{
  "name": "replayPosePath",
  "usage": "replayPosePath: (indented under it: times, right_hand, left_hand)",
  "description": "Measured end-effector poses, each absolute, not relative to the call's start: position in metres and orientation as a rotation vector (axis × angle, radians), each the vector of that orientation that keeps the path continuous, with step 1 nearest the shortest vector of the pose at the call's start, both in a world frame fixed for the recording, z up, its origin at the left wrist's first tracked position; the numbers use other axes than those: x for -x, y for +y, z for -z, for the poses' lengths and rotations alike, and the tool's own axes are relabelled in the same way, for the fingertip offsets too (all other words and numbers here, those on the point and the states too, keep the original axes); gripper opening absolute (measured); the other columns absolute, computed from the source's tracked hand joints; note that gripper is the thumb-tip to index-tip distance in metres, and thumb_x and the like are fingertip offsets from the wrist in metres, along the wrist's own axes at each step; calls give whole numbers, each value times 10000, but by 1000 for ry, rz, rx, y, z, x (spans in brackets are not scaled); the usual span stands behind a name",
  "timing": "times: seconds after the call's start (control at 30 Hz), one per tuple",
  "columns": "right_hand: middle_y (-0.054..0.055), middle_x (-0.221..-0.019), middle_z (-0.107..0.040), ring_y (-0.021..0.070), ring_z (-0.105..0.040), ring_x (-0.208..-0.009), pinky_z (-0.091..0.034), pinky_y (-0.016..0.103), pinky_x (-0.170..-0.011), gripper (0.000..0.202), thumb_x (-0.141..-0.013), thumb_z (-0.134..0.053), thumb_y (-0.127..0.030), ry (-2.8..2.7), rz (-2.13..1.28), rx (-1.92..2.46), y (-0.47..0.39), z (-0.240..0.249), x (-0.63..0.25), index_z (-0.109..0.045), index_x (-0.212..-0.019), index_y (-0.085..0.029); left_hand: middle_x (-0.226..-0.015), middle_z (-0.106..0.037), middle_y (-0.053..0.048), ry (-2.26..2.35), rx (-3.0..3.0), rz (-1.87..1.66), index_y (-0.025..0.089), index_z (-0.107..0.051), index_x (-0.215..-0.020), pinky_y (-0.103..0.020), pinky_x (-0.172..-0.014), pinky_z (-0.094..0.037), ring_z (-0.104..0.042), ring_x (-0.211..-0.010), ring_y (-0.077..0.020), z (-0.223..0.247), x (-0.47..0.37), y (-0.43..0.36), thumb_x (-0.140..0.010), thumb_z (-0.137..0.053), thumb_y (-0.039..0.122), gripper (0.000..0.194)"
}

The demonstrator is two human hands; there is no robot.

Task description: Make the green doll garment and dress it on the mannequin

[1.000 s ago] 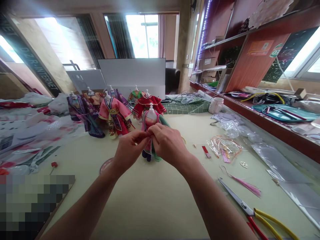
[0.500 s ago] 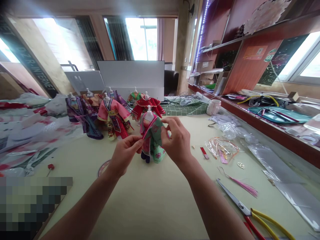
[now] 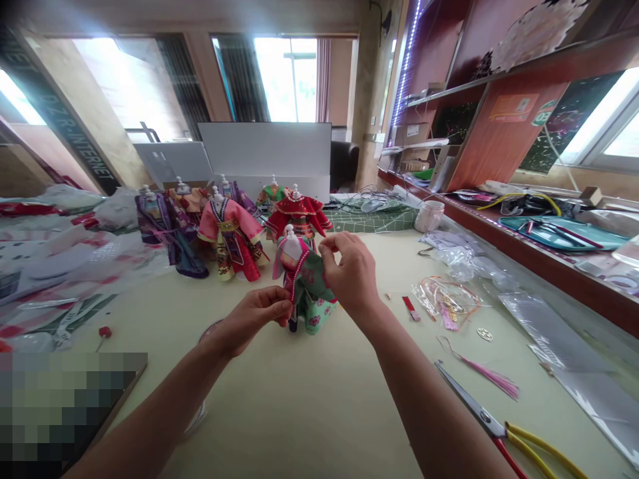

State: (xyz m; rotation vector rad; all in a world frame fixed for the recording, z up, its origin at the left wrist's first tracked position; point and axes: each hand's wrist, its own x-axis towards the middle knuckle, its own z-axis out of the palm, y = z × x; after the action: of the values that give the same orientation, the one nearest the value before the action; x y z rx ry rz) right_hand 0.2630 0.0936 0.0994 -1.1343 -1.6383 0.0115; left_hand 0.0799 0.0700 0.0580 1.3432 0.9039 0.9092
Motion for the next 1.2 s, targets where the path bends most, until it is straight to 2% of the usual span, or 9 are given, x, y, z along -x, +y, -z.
replayPosePath:
  times: [0.2, 0.3, 0.43, 0.57, 0.87, 0.93, 1.0, 1.1, 1.2]
  right_hand:
    - [36, -855, -648, 181, -591, -827, -431, 311, -759, 219, -901, -416, -310, -1625, -104, 1077, 81, -102, -262, -605, -864, -205]
    - [55, -911, -637, 198, -576, -860, -424, 319, -779, 197, -864, -490, -360, -1705, -61, 1023, 73, -102, -260, -592, -914, -199]
    - [39, -796, -607, 173, -533, -726, -411, 291, -682, 176, -831, -541, -359, -1759, -47, 1078, 75, -102, -258, -589, -822, -190]
    - [-14, -686, -545, 122, -464, -621, -376, 246, -607, 199, -843, -526, -360, -1763, -202, 1011, 93, -105, -260, -556, -745, -190]
    - [-55, -605, -435, 82, -377, -550, -324, 202, -509, 247, -816, -544, -406, -1806, -538, 879, 128, -111, -255, -547, -728, -175]
    - [-53, -604, -456, 81, -392, -536, -327, 201, -500, 259, -815, -544, -420, -1828, -583, 871, 130, -113, -253, -557, -734, -174]
    - [-38, -655, -525, 92, -460, -579, -368, 205, -542, 255, -823, -538, -421, -1847, -608, 856, 131, -115, -252, -589, -788, -174]
    - [11, -880, -625, 146, -568, -812, -426, 244, -721, 292, -868, -473, -425, -1880, -588, 829, 132, -117, -251, -612, -959, -185]
    - [46, -1074, -608, 182, -550, -1001, -413, 293, -844, 368, -905, -381, -462, -1859, -495, 833, 131, -116, -251, -555, -1091, -196]
  left_hand:
    - [-597, -570, 3, 886, -1372, -1011, 136, -599, -707, -229, -578, -416, -526, -562, -96, -60, -85, 73, -762, -625, 398, 270]
    - [-610, -575, -2, 879, -1353, -1054, 132, -602, -721, -235, -581, -436, -537, -570, -102, -60, -92, 75, -754, -633, 414, 285]
    - [-660, -594, -12, 854, -1312, -1088, 128, -615, -792, -250, -605, -468, -560, -602, -112, -56, -98, 79, -740, -650, 417, 296]
    - [-644, -586, -10, 844, -1269, -1092, 124, -608, -782, -259, -598, -472, -560, -590, -113, -55, -97, 82, -728, -662, 415, 301]
    - [-594, -592, 0, 881, -1360, -1039, 139, -607, -718, -232, -563, -423, -519, -550, -97, -50, -89, 80, -728, -648, 398, 263]
    - [-549, -556, 14, 971, -1445, -1138, 150, -600, -668, -223, -524, -400, -491, -516, -92, -51, -85, 80, -758, -614, 389, 256]
    - [-531, -529, 25, 1135, -1538, -1394, 162, -594, -650, -217, -499, -382, -470, -497, -89, -57, -80, 84, -783, -588, 378, 254]
    - [-745, -635, -11, 1306, -1709, -1775, 182, -642, -836, -226, -623, -450, -569, -666, -120, -76, -72, 96, -808, -570, 357, 191]
    - [-1099, -630, -67, 1152, -2060, -1719, 194, -626, -1059, -283, -886, -433, -568, -1021, -174, -100, -70, 111, -842, -539, 316, 264]
